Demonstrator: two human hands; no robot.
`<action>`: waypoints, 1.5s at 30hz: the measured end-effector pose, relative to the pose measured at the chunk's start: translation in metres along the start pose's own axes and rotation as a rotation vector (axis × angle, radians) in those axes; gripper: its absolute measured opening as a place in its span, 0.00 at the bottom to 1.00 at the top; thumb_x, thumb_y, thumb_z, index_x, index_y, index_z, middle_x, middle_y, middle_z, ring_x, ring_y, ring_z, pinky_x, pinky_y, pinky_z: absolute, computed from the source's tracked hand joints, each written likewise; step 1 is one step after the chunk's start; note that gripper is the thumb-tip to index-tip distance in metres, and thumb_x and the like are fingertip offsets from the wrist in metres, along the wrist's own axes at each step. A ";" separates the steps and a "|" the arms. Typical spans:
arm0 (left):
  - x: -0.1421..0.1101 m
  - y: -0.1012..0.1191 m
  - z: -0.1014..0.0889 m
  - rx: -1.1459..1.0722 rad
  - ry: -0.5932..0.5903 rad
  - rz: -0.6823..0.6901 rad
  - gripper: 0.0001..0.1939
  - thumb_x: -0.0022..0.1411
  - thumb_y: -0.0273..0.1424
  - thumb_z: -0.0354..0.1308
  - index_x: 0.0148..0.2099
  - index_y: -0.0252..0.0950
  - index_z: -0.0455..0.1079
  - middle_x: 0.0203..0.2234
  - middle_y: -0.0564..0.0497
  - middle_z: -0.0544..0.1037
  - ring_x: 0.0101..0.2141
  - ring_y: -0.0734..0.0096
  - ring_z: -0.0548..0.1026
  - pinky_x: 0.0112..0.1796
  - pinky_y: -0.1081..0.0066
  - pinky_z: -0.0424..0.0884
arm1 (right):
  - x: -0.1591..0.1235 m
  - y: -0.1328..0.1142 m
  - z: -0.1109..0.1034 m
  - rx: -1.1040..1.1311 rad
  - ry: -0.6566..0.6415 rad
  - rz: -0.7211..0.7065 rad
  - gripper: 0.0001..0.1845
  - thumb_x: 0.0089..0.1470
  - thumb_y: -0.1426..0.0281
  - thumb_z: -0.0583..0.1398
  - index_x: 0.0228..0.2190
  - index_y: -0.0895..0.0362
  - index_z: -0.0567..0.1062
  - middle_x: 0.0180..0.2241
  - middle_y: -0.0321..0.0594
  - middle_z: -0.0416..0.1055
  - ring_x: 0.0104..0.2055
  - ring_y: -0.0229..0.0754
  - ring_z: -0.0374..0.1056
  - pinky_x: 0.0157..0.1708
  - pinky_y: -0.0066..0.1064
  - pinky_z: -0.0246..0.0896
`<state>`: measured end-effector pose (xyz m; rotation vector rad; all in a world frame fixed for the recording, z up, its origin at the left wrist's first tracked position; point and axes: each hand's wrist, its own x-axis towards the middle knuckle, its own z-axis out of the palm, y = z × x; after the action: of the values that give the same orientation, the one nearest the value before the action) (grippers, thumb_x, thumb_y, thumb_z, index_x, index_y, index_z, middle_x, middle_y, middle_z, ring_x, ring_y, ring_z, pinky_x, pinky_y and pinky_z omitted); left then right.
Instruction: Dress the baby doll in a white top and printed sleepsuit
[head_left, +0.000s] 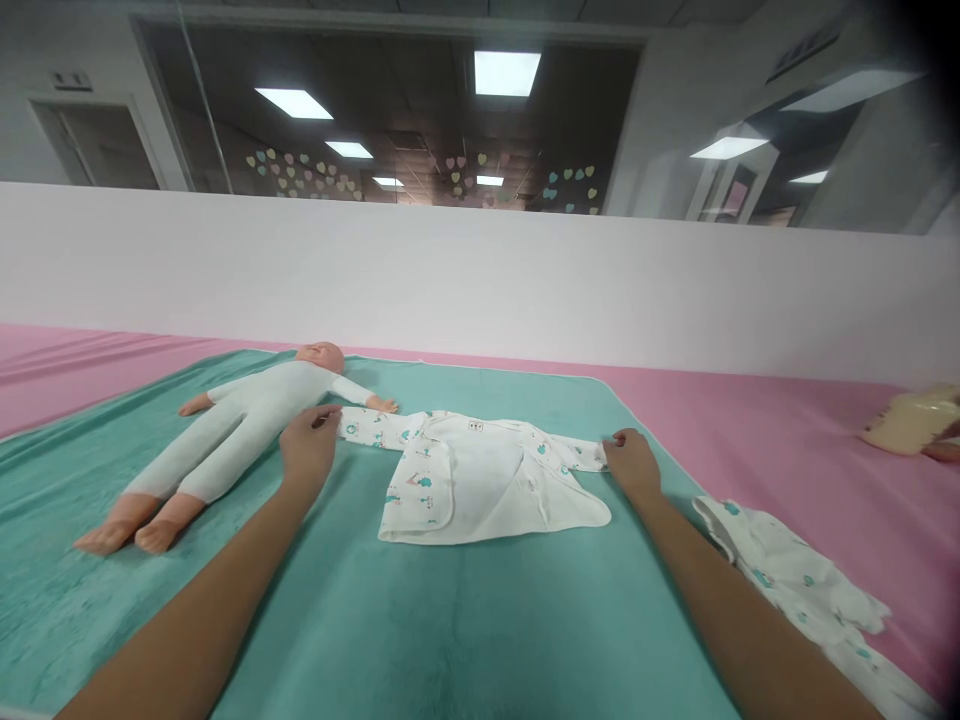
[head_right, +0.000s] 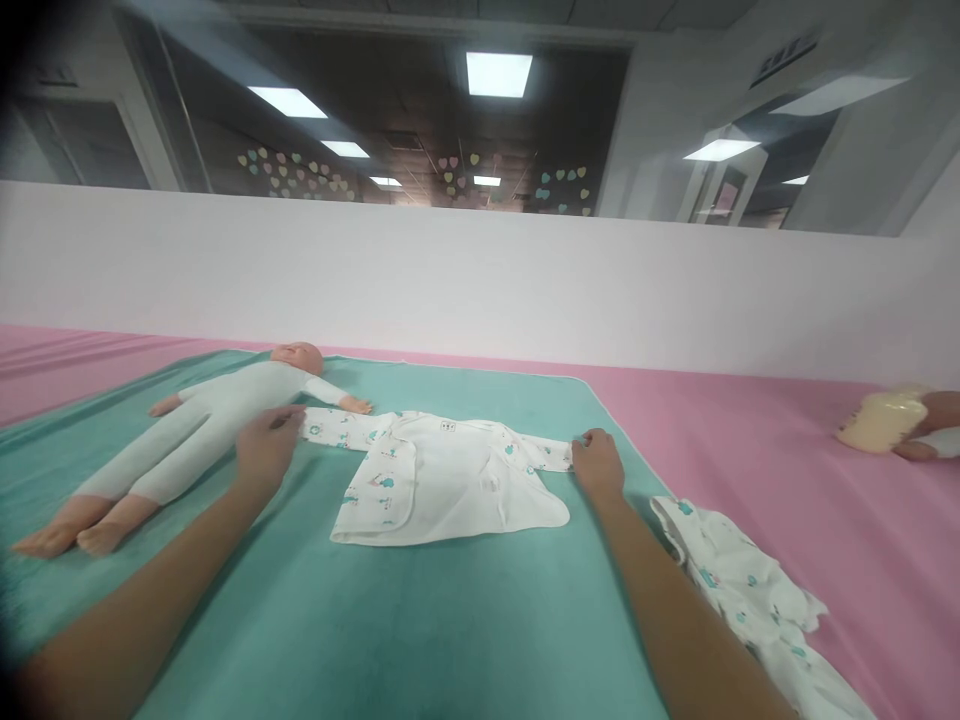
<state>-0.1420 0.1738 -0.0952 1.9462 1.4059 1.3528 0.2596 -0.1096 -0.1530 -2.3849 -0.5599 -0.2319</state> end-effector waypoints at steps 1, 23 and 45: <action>0.000 0.000 0.000 -0.011 -0.012 -0.028 0.14 0.54 0.37 0.51 0.40 0.40 0.73 0.31 0.53 0.76 0.33 0.68 0.72 0.39 0.69 0.68 | -0.001 -0.001 -0.003 -0.016 -0.019 0.018 0.18 0.50 0.61 0.52 0.40 0.57 0.66 0.41 0.45 0.68 0.39 0.45 0.65 0.32 0.31 0.55; 0.001 -0.027 0.014 0.502 -0.388 0.082 0.24 0.55 0.26 0.48 0.56 0.32 0.61 0.61 0.39 0.50 0.53 0.49 0.61 0.47 0.55 0.63 | -0.008 -0.008 -0.019 -0.193 -0.215 0.033 0.21 0.47 0.51 0.51 0.24 0.55 0.69 0.29 0.45 0.70 0.31 0.47 0.66 0.28 0.35 0.55; -0.014 -0.024 0.039 0.519 -0.803 0.471 0.28 0.64 0.45 0.30 0.63 0.45 0.48 0.62 0.54 0.49 0.61 0.63 0.45 0.57 0.53 0.41 | 0.004 0.003 -0.003 0.083 -0.003 0.030 0.13 0.53 0.59 0.48 0.27 0.55 0.62 0.25 0.38 0.67 0.27 0.40 0.61 0.26 0.29 0.51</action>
<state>-0.1209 0.1800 -0.1385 2.8202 0.9627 0.2059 0.2645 -0.1120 -0.1514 -2.3124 -0.5247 -0.1886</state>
